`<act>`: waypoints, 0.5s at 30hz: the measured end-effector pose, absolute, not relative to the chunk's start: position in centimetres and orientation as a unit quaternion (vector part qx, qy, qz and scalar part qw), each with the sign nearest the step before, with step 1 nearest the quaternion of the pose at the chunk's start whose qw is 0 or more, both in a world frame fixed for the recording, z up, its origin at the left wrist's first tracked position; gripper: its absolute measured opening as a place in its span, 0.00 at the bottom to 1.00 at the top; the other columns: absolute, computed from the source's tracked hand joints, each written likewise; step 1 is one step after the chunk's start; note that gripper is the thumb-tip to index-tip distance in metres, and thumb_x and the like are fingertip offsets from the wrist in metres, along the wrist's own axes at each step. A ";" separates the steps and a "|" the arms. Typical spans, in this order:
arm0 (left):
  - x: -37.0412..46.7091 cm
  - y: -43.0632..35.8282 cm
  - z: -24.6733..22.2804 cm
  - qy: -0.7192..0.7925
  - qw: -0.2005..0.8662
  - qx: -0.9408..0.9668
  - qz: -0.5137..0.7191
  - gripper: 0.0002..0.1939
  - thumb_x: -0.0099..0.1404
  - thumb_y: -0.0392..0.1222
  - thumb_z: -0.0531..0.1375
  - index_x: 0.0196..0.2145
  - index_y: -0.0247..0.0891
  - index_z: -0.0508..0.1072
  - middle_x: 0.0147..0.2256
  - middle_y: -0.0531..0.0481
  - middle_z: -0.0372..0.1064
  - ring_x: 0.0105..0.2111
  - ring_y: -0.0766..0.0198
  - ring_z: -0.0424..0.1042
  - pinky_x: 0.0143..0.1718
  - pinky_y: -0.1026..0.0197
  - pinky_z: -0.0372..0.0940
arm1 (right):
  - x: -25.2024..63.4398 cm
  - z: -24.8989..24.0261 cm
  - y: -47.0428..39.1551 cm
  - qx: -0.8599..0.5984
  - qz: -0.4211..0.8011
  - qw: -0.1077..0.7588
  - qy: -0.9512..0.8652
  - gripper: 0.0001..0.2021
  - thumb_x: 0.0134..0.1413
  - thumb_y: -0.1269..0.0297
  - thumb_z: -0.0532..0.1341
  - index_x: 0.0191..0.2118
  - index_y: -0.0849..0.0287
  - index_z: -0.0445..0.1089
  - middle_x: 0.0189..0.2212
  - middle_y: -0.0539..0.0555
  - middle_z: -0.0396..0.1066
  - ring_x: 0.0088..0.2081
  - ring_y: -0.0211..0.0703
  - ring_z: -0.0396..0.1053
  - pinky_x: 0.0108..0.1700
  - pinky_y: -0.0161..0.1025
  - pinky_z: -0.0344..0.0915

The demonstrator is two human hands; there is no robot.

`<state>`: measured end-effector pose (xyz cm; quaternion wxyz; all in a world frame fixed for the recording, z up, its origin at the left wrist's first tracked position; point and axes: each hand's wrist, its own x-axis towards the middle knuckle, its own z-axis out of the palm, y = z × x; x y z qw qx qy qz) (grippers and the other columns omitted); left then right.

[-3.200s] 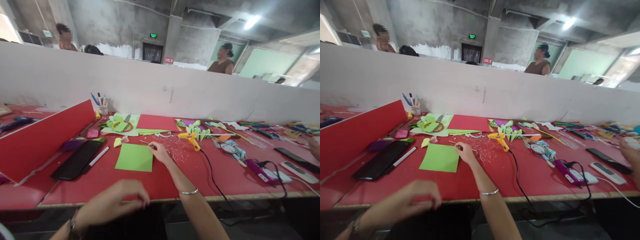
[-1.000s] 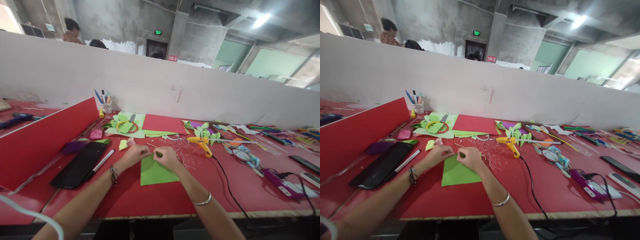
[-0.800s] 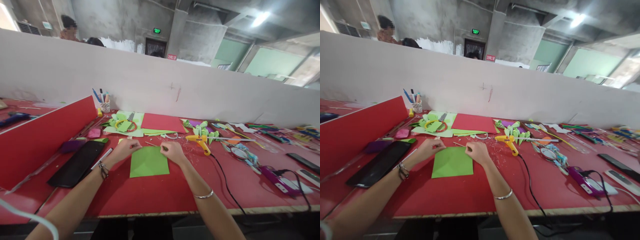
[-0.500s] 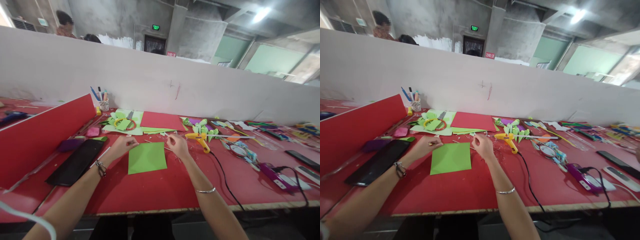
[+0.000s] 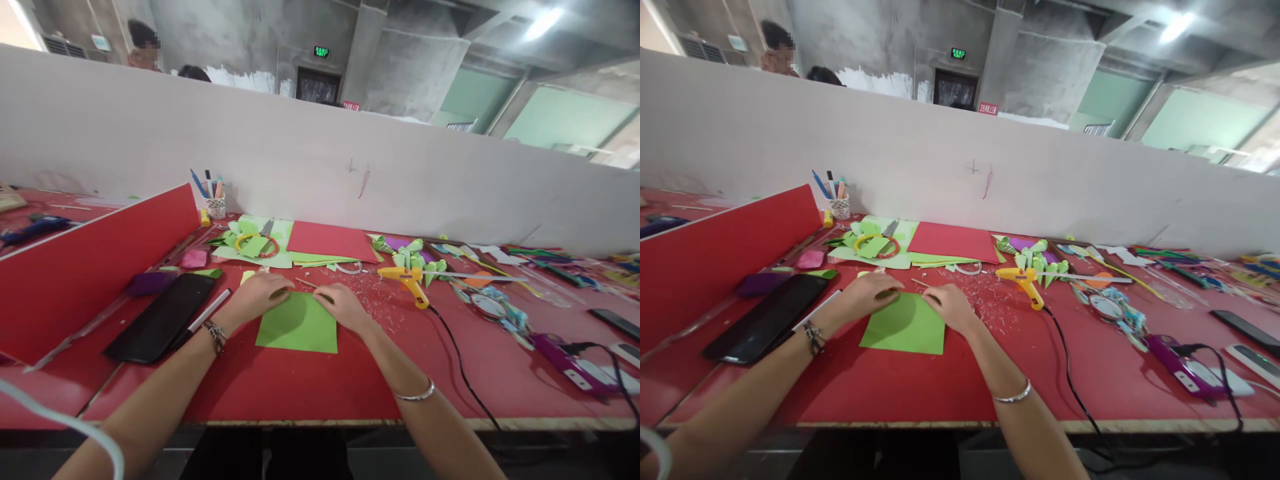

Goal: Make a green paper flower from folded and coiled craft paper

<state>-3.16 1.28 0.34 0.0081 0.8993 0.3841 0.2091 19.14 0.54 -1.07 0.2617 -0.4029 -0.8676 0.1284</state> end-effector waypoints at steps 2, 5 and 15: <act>-2.3 0.8 0.3 0.372 -0.022 0.908 0.190 0.09 0.60 0.38 0.51 0.34 0.38 0.69 0.32 0.50 0.71 0.33 0.63 0.68 0.37 0.61 0.56 | 18.8 -1.1 0.3 -0.397 0.139 0.264 -0.868 0.12 0.56 0.62 0.49 0.34 0.57 0.69 0.30 0.52 0.72 0.32 0.41 0.66 0.35 0.34 0.56; -1.2 0.1 0.0 0.376 -0.044 0.910 0.170 0.08 0.59 0.35 0.50 0.31 0.37 0.69 0.29 0.51 0.71 0.29 0.64 0.67 0.33 0.61 0.55 | 18.3 -1.0 0.0 -0.383 0.168 0.271 -0.867 0.12 0.56 0.61 0.50 0.34 0.57 0.69 0.30 0.52 0.71 0.32 0.40 0.66 0.34 0.33 0.56; -2.6 1.0 0.5 0.456 -0.057 0.869 0.185 0.07 0.52 0.34 0.52 0.22 0.37 0.68 0.20 0.51 0.68 0.23 0.64 0.64 0.28 0.63 0.51 | 19.5 -1.1 0.9 -0.396 0.268 0.338 -0.811 0.12 0.52 0.60 0.53 0.29 0.59 0.69 0.28 0.50 0.71 0.32 0.39 0.66 0.35 0.33 0.58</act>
